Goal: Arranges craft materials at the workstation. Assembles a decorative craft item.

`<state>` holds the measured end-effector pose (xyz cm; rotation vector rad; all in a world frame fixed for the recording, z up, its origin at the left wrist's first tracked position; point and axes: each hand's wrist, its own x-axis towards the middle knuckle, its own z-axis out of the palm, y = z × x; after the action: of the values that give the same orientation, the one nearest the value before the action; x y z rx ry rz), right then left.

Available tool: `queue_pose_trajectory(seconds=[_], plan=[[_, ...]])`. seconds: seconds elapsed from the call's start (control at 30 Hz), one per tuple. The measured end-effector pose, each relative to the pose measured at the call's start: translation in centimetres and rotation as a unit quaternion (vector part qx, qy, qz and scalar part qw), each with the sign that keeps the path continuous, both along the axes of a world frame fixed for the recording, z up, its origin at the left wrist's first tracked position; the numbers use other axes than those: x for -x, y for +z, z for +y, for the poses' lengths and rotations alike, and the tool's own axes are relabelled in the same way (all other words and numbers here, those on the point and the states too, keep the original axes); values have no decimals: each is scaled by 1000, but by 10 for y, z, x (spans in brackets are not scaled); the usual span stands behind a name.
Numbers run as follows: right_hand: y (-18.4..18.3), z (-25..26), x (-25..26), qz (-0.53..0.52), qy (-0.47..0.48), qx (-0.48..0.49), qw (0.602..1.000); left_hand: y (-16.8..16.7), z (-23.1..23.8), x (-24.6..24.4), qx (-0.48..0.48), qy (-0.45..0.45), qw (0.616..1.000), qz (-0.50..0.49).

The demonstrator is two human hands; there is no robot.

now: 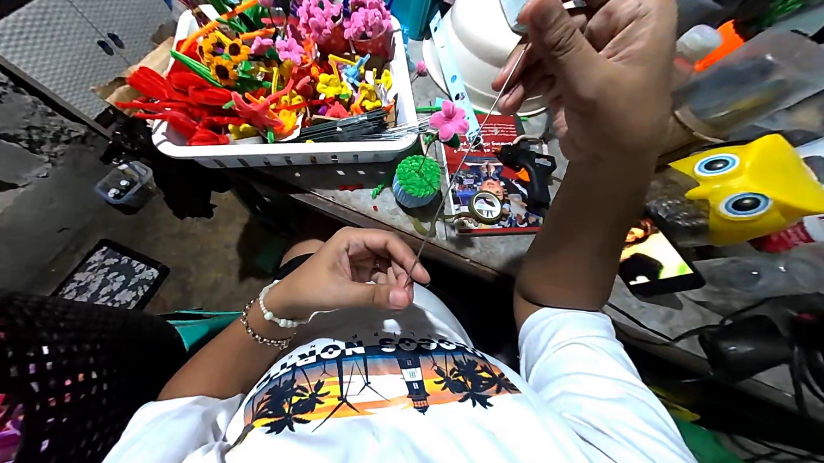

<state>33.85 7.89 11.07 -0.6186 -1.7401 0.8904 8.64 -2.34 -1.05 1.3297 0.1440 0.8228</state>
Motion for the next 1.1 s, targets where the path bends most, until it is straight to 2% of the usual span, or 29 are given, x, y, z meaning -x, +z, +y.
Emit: queue_pose_trajectory(seconds=[0.73, 1.1], plan=[[-7, -27, 16, -86, 185, -17, 979, 3, -1, 5, 15, 7, 999, -45], [-9, -32, 19, -123, 223, -30, 967, 3, 0, 4, -25, 59, 998, -29]])
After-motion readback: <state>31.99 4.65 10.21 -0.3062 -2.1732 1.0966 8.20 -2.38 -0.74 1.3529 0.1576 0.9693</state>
